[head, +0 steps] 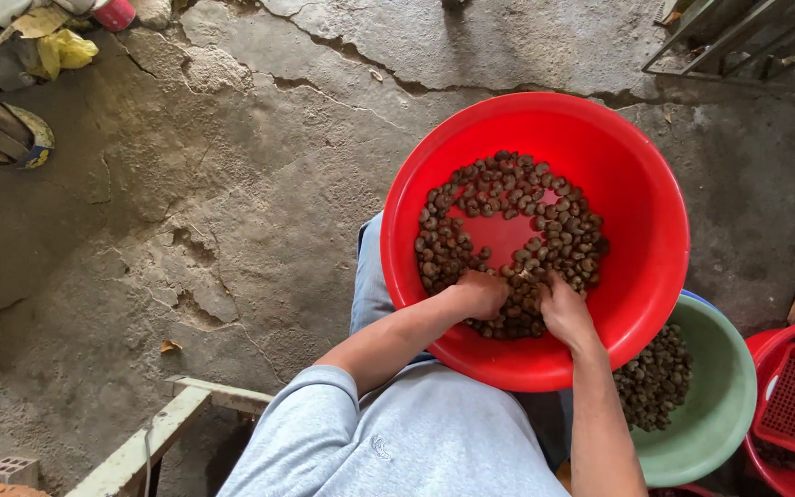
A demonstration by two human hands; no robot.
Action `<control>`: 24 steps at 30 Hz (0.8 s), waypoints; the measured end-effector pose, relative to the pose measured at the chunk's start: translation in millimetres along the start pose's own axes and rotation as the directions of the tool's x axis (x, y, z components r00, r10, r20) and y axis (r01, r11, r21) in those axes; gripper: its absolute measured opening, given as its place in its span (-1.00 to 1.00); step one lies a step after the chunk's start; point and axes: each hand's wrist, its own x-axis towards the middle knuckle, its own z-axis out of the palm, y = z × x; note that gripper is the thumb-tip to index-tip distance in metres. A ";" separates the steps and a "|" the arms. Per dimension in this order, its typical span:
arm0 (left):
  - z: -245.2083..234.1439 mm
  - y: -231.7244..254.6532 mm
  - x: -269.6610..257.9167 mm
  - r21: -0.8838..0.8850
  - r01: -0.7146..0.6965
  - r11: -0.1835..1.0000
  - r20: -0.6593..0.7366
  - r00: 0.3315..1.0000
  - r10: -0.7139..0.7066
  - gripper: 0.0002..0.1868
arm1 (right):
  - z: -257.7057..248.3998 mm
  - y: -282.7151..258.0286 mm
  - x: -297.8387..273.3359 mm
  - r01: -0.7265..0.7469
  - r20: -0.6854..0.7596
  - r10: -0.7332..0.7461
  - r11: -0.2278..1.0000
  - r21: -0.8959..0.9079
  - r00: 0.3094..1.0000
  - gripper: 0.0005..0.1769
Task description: Sorting nuts by hand in a large red bowl, sifting through them and picking out specific ones to place in adjacent containers.
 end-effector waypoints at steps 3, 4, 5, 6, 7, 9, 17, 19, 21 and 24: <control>-37.9 15.7 -30.2 0.008 0.007 1.000 0.066 0.998 -0.007 -0.54 | -2.6 -8.1 -4.2 -0.038 0.080 0.053 0.983 -0.177 0.995 -0.25; -34.6 13.2 -28.0 0.009 0.006 1.000 0.066 0.998 -0.006 -0.54 | -1.3 -11.6 -6.6 -0.038 0.078 0.053 0.984 -0.177 0.996 -0.25; -31.4 10.9 -25.7 -0.001 0.026 1.000 0.052 0.998 -0.026 -0.52 | -0.3 -15.1 -9.0 -0.025 0.126 0.060 0.965 -0.263 0.990 -0.21; -28.1 8.5 -23.3 -0.010 0.046 0.999 0.040 0.998 -0.045 -0.49 | 1.0 -18.3 -11.6 -0.008 0.171 0.071 0.939 -0.344 0.983 -0.18; -31.8 9.3 -25.1 -0.007 0.044 0.999 0.040 0.998 -0.043 -0.49 | 3.9 -8.8 -7.8 -0.010 0.168 0.072 0.940 -0.342 0.983 -0.18; -38.0 10.2 -30.4 0.013 -0.010 1.000 0.073 0.997 0.009 -0.60 | 10.9 9.4 0.2 0.055 0.195 0.049 0.868 -0.493 0.980 -0.19; -77.1 9.4 -54.9 -0.213 0.037 0.976 0.106 0.994 -0.015 -0.52 | 21.8 47.2 21.1 0.124 0.177 -0.015 0.772 -0.623 0.984 -0.29; -112.9 22.1 -87.9 -0.369 0.030 0.929 0.105 0.994 0.009 -0.50 | 23.3 50.0 21.3 0.120 0.158 -0.025 0.768 -0.629 0.987 -0.34; -160.8 48.8 -140.2 -0.726 0.035 0.687 0.068 0.997 0.021 -0.20 | 23.4 48.8 20.8 0.097 0.117 -0.026 0.747 -0.657 0.993 -0.43; -143.1 24.0 -111.1 -0.962 -0.155 0.226 -0.109 0.973 0.204 -0.73 | 16.8 31.6 12.9 0.063 0.082 -0.013 0.769 -0.637 0.997 -0.46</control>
